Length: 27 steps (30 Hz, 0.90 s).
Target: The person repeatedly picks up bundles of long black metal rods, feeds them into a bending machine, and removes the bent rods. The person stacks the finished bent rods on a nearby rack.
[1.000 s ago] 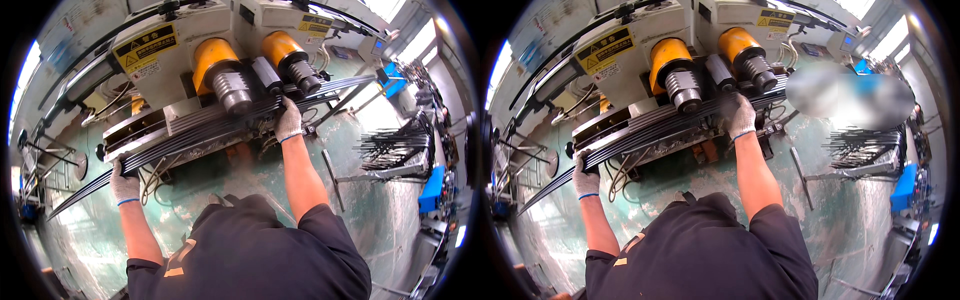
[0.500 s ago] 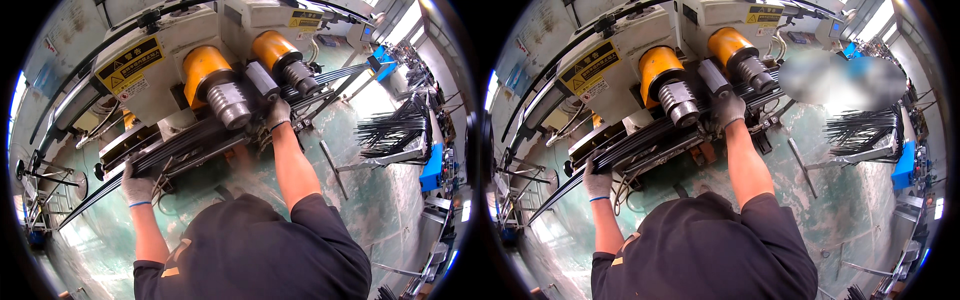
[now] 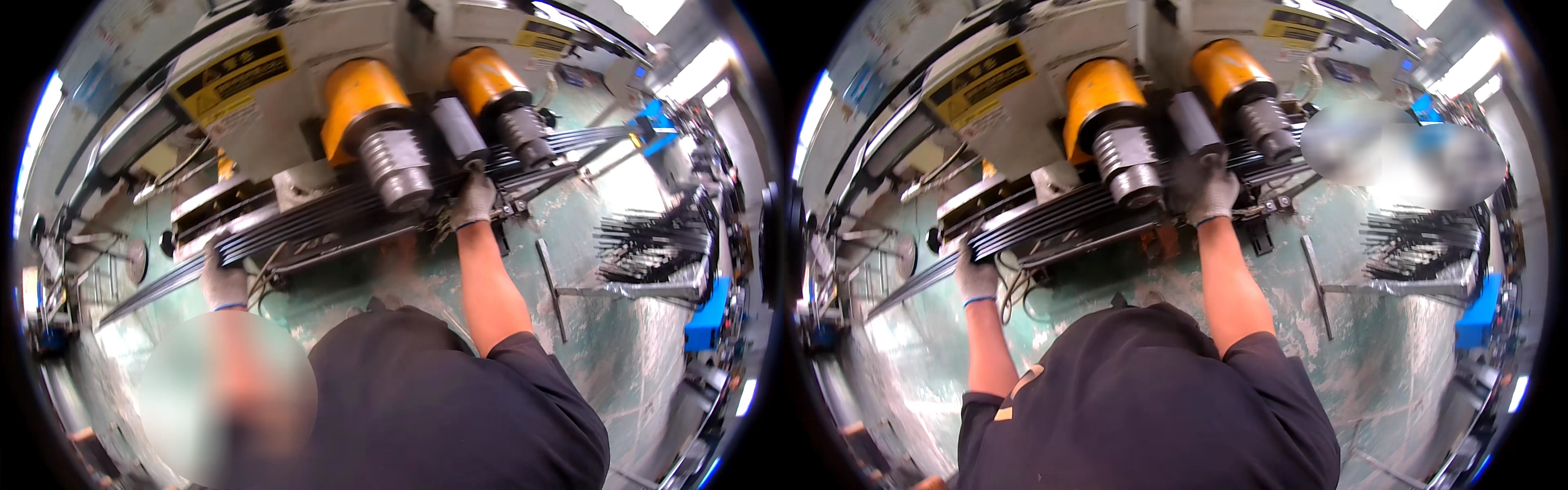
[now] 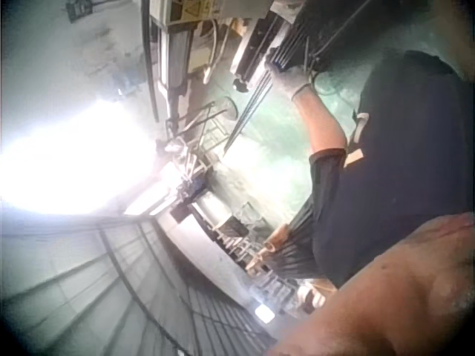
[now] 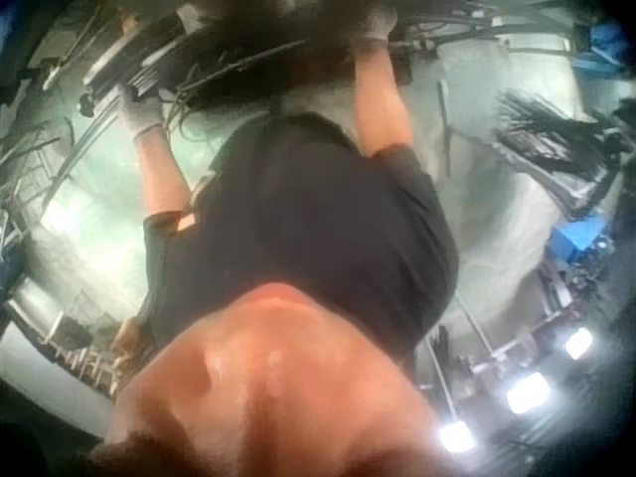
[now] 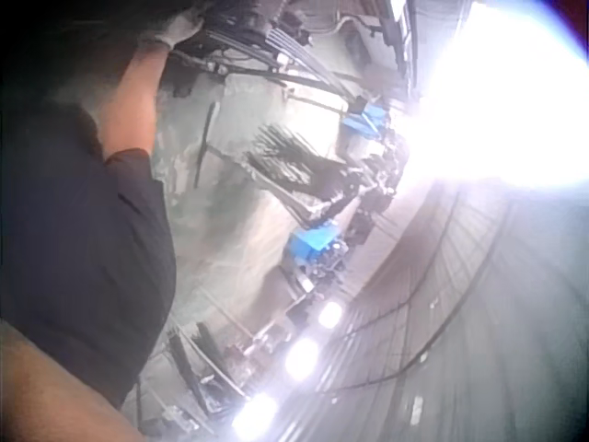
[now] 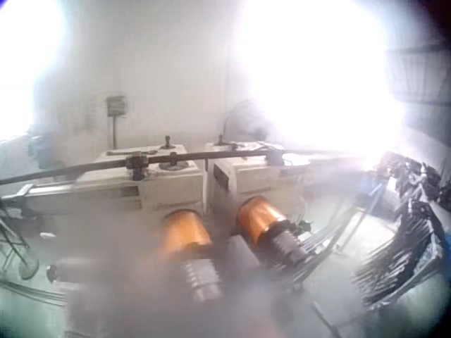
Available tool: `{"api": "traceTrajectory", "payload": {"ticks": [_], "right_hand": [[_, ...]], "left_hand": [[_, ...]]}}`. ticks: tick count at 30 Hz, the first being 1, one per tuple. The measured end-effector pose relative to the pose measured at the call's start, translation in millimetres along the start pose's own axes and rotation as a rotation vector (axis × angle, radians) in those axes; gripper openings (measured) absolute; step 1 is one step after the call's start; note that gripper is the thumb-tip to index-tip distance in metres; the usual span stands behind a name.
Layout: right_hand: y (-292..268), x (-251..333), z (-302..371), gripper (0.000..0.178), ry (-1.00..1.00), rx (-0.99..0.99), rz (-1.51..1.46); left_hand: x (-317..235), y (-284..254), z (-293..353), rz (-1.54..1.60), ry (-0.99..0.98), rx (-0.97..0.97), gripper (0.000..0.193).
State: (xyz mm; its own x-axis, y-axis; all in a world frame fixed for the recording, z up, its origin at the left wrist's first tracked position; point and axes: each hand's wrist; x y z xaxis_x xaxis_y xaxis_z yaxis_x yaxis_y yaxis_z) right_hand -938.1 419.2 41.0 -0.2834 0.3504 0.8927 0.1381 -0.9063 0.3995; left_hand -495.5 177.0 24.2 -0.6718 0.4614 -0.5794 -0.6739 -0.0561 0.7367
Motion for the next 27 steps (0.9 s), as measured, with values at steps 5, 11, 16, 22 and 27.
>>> {"api": "traceTrajectory", "payload": {"ticks": [5,11,16,22,27], "right_hand": [[-20,12,34,0.036,-0.459,0.072,0.636],[-96,-12,25,0.047,0.151,0.058,-0.138],[-177,-65,12,0.043,0.155,0.051,-0.122],[-168,-96,25,0.044,0.096,0.033,0.154],[-117,-105,62,0.041,0.087,0.043,0.368]], "left_hand": [[35,41,28,0.11,-0.14,0.018,0.037],[-32,8,13,0.261,0.101,-0.175,0.033],[-16,14,11,0.174,0.087,-0.176,0.024],[14,33,21,0.146,-0.022,-0.113,0.026],[34,43,44,-0.461,-0.152,-0.261,0.036]]}}
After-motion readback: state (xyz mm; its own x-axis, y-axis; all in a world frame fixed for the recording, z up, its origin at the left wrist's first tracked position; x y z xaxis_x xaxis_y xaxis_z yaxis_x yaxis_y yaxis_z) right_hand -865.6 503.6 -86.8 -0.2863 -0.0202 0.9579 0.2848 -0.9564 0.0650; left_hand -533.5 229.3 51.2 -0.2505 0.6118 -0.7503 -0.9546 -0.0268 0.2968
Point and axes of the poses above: each hand's wrist, its own z-axis away from the middle knuckle, its own y-axis out of the palm, x = y × z, and after that the axes turned 8 degrees about -y, right-handed
